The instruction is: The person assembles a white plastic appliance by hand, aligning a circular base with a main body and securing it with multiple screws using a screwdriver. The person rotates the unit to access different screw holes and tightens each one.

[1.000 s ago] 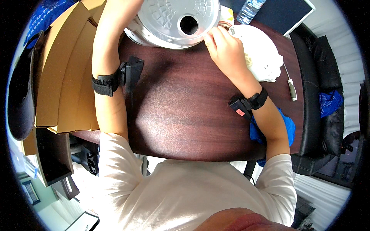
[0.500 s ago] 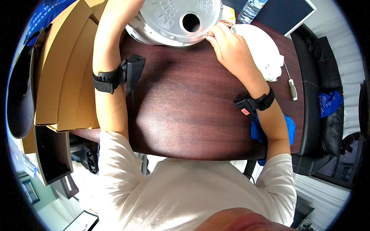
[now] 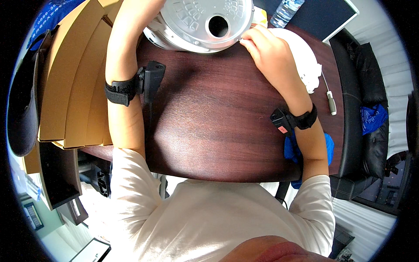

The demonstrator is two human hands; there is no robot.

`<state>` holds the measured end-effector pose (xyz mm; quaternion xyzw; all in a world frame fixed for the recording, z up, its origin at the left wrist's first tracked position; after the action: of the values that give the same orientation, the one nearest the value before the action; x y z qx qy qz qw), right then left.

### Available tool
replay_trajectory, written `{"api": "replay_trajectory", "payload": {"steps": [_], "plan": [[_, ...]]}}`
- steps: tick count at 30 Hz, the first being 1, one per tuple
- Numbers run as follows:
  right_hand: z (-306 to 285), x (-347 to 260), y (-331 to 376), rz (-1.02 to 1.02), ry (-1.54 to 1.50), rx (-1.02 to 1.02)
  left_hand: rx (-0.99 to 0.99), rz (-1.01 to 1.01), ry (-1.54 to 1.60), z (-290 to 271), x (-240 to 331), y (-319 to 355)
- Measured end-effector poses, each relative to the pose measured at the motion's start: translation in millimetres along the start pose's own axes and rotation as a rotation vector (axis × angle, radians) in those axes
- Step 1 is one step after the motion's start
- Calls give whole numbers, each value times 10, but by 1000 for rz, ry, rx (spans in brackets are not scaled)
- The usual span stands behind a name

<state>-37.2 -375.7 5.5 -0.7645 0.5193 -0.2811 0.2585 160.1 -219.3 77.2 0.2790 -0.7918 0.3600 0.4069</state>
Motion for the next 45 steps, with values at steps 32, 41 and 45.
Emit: {"api": "replay_trajectory", "payload": {"steps": [32,41,45], "plan": [[57,-48,-42,-24,19,-45,38,-9,-40,-53,92,103],[73,-36,2,-87,83,-41,44,15,-35,31,176,184],[69,-49,-7,-88,78,-26,57,33,-20,29,97,135]]}}
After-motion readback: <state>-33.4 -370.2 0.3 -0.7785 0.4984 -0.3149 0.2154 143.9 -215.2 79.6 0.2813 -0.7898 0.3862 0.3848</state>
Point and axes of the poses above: each hand's wrist, its own y-axis away from the middle knuckle, its own z-axis out of the palm, x = y × z, the point moved 3 cm from there along -y, towards the middle knuckle, and after that the axes turned 14 degrees about -z, right-handed, at the moved point
